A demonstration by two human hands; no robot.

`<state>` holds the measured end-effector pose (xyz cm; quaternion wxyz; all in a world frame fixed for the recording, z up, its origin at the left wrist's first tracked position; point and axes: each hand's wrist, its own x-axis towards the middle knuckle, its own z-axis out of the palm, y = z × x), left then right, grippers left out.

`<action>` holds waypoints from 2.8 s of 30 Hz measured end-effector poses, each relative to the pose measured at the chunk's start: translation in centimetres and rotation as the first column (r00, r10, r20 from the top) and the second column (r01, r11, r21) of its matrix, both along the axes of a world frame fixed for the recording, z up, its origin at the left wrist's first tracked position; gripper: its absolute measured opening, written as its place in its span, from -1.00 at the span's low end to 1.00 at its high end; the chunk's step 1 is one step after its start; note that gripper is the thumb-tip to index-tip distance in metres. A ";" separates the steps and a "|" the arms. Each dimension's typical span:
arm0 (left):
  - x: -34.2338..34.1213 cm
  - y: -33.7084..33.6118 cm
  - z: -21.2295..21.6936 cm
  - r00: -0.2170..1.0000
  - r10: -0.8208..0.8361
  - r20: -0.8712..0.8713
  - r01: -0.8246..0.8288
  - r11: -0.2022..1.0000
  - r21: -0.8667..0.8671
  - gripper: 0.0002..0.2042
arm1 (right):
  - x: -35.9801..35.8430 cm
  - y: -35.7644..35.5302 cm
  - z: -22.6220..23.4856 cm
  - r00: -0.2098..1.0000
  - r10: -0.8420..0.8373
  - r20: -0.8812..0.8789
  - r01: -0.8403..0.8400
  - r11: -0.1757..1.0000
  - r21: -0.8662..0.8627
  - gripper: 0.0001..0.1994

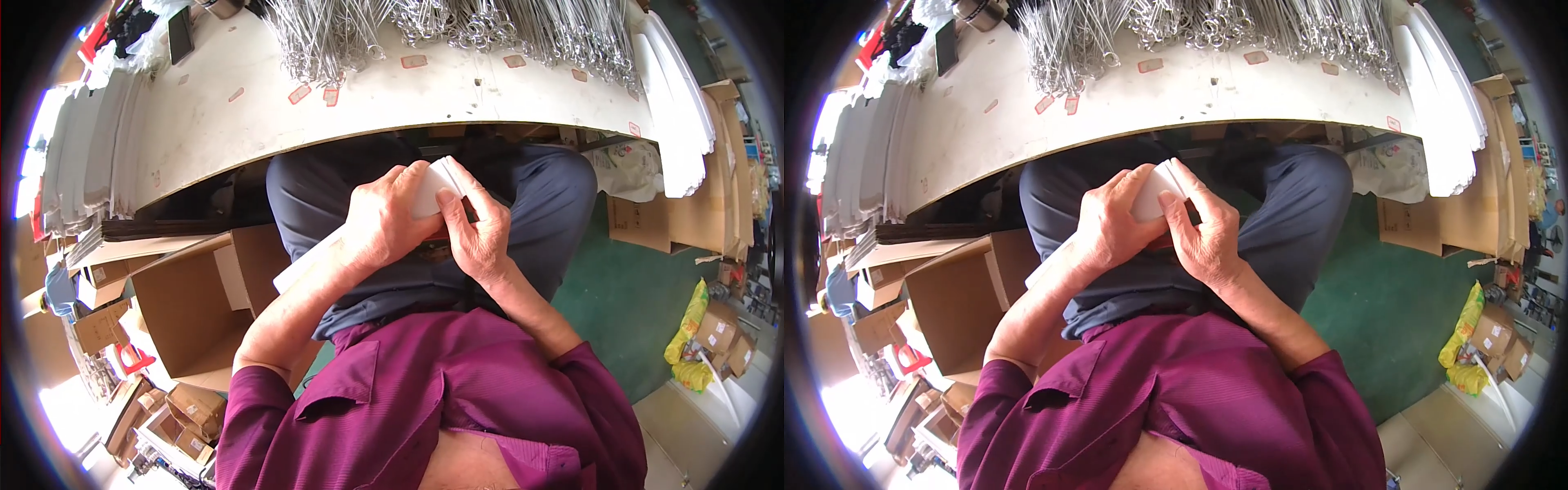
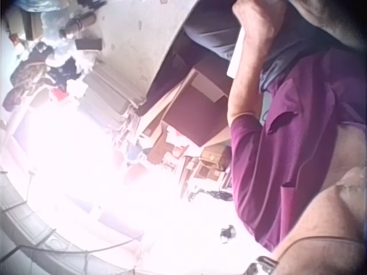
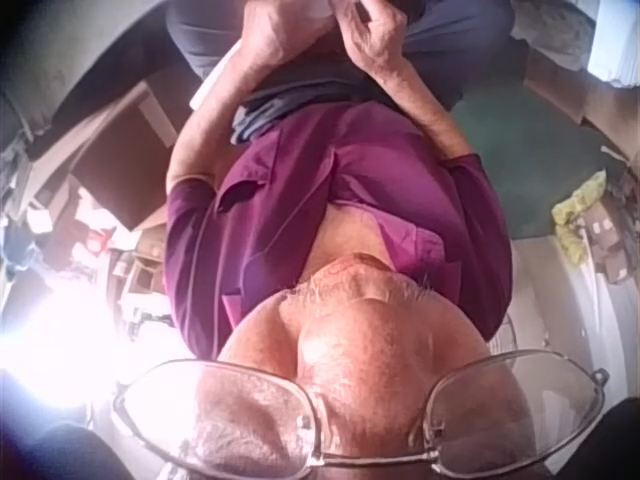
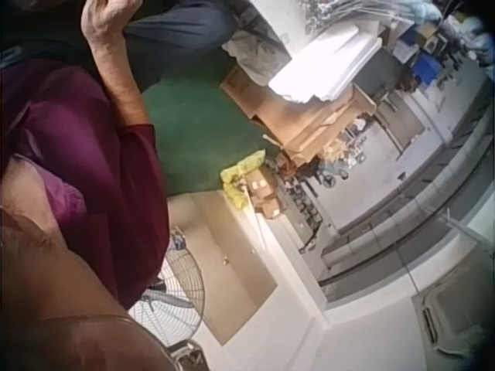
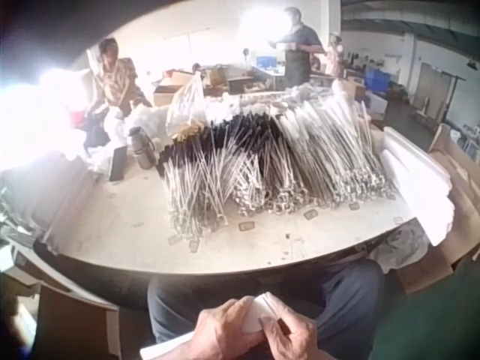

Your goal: Folding white cardboard boxes and placing bundles of metal rods inside them.

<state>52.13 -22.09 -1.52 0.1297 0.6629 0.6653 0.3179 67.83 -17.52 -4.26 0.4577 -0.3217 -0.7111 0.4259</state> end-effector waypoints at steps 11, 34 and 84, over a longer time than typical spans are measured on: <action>-0.6 -0.5 0.0 0.997 -0.014 0.070 0.019 0.997 -0.076 -0.49 | -0.5 -0.9 -0.1 0.997 0.045 0.055 -0.042 0.998 -0.054 -0.59; -14.3 -0.6 6.2 0.794 0.536 -0.287 -0.602 0.760 -0.247 -0.51 | -0.8 7.2 1.3 0.989 -0.084 0.121 0.078 0.995 0.055 -0.81; -13.9 9.1 4.2 0.591 0.083 0.803 -0.341 0.927 0.156 -0.83 | -4.7 12.1 1.0 0.975 -0.170 0.146 0.123 0.951 0.283 -0.91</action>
